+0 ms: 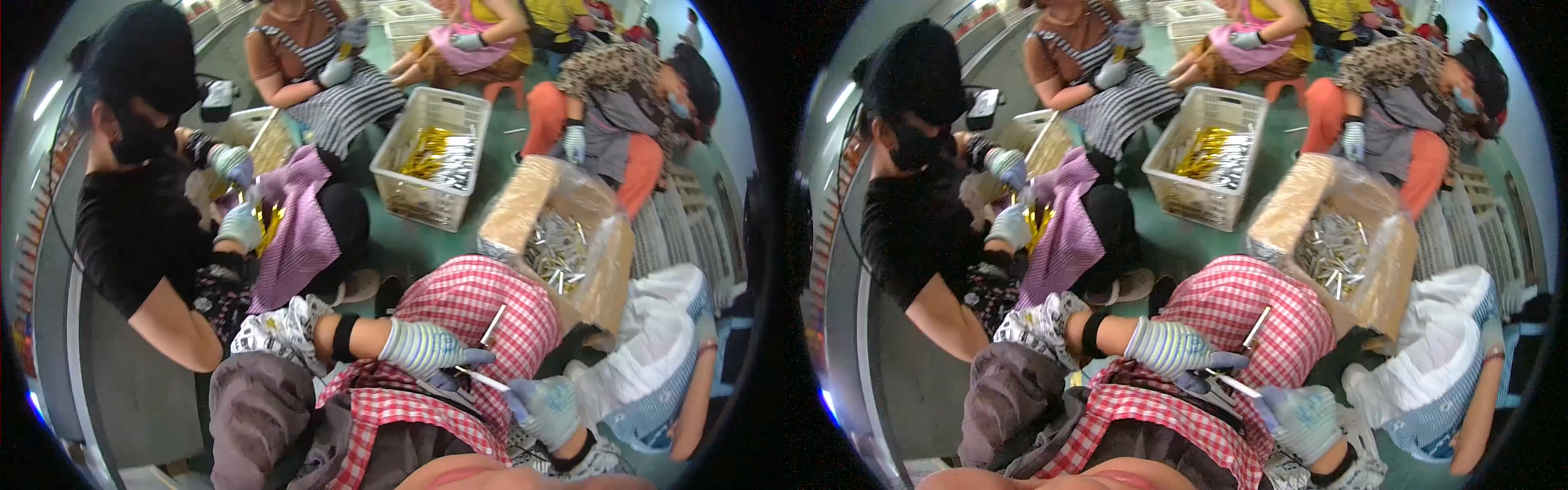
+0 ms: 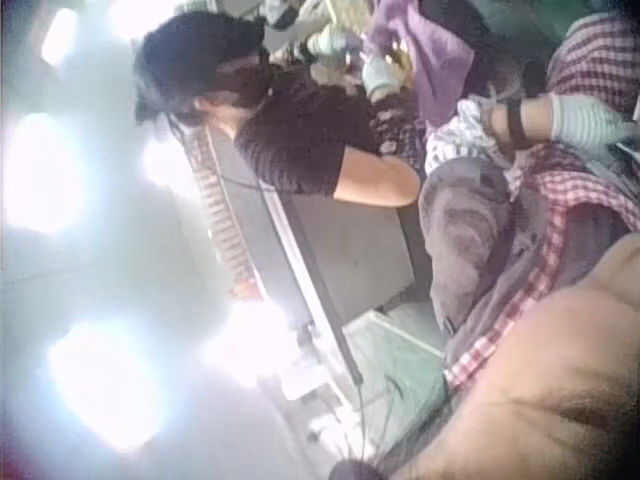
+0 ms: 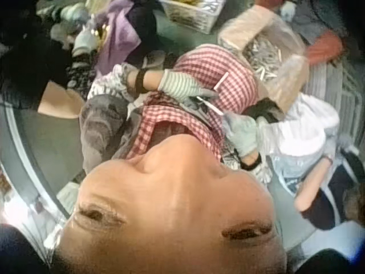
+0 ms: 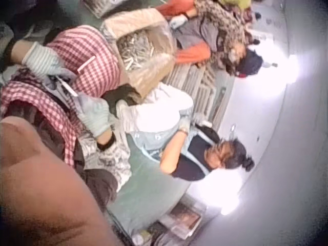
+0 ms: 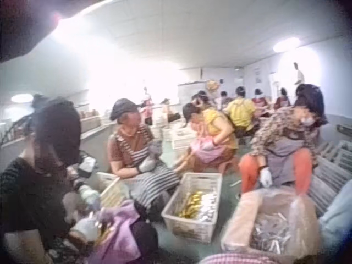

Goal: Manually assembling small plastic tubes with metal caps in a factory workshop environment.

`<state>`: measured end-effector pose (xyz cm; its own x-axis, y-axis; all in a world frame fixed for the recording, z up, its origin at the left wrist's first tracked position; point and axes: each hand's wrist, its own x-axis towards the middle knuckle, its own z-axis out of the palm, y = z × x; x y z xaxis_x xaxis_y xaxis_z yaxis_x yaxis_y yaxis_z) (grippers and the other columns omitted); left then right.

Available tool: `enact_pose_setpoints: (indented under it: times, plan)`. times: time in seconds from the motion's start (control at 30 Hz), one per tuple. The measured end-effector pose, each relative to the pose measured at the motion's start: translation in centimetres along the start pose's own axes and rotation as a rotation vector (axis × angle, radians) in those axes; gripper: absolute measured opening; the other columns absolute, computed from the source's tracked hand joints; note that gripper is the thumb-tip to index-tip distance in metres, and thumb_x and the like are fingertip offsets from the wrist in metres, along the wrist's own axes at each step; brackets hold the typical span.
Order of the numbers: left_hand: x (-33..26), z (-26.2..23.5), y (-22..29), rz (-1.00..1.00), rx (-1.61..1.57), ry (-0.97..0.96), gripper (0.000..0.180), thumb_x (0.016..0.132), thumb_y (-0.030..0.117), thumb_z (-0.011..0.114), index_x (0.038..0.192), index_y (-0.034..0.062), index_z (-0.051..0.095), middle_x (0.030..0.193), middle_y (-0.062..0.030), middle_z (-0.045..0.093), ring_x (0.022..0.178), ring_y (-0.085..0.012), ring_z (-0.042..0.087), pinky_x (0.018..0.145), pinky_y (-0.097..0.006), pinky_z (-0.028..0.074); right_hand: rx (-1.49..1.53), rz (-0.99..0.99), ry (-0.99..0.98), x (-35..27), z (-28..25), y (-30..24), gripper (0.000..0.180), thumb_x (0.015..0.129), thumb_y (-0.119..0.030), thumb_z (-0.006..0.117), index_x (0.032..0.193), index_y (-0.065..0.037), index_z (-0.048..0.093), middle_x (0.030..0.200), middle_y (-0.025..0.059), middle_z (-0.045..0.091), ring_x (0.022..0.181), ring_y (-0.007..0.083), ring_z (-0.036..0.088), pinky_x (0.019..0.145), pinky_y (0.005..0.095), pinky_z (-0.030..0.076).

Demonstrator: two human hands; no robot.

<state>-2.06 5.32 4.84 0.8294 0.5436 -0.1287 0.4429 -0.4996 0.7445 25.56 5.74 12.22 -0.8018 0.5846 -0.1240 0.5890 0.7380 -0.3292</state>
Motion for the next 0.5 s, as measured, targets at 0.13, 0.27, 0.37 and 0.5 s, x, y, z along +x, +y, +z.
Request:
enact_pose_setpoints:
  times: [0.13,0.27,0.37,0.5]
  plan:
    - [-3.1,0.3,-2.2,0.019,-0.054,0.14,0.047,0.094,0.034,0.06,0.133,0.0077,0.053,0.097,-0.019,0.069,0.091,-0.0378,0.067,0.078,-0.045,0.052,0.067,-0.04,0.203,-0.6,1.2,1.3,0.024,0.09,-0.029,0.062,0.082,-0.008,0.067,0.061,0.0124,0.064,0.053,0.0325,0.062,0.054,0.0443,0.048]
    - [-3.3,-0.2,-2.5,0.0,-0.015,0.212,0.036,0.097,0.034,0.056,0.118,0.0048,0.062,0.095,-0.0157,0.07,0.087,-0.0345,0.068,0.075,-0.043,0.053,0.068,-0.033,0.143,0.5,0.2,2.0,0.025,0.09,-0.029,0.063,0.084,-0.005,0.069,0.063,0.0143,0.065,0.054,0.0332,0.063,0.054,0.0442,0.048]
    - [-2.8,-1.1,-2.0,0.06,0.119,0.257,0.034,0.096,0.033,0.056,0.114,0.0049,0.061,0.088,-0.0149,0.069,0.08,-0.034,0.068,0.069,-0.043,0.053,0.065,0.008,0.129,1.3,-1.5,0.4,0.025,0.089,-0.029,0.064,0.085,-0.005,0.069,0.063,0.0145,0.065,0.055,0.0334,0.063,0.054,0.044,0.049]
    - [-1.3,-0.5,-1.1,0.168,0.348,0.275,0.027,0.095,0.03,0.057,0.107,0.0056,0.058,0.071,-0.0131,0.062,0.064,-0.0339,0.064,0.055,-0.044,0.051,0.232,0.141,0.082,-0.8,-0.2,0.7,0.026,0.091,-0.03,0.062,0.088,-0.006,0.069,0.067,0.014,0.067,0.06,0.0341,0.065,0.059,0.0441,0.05]
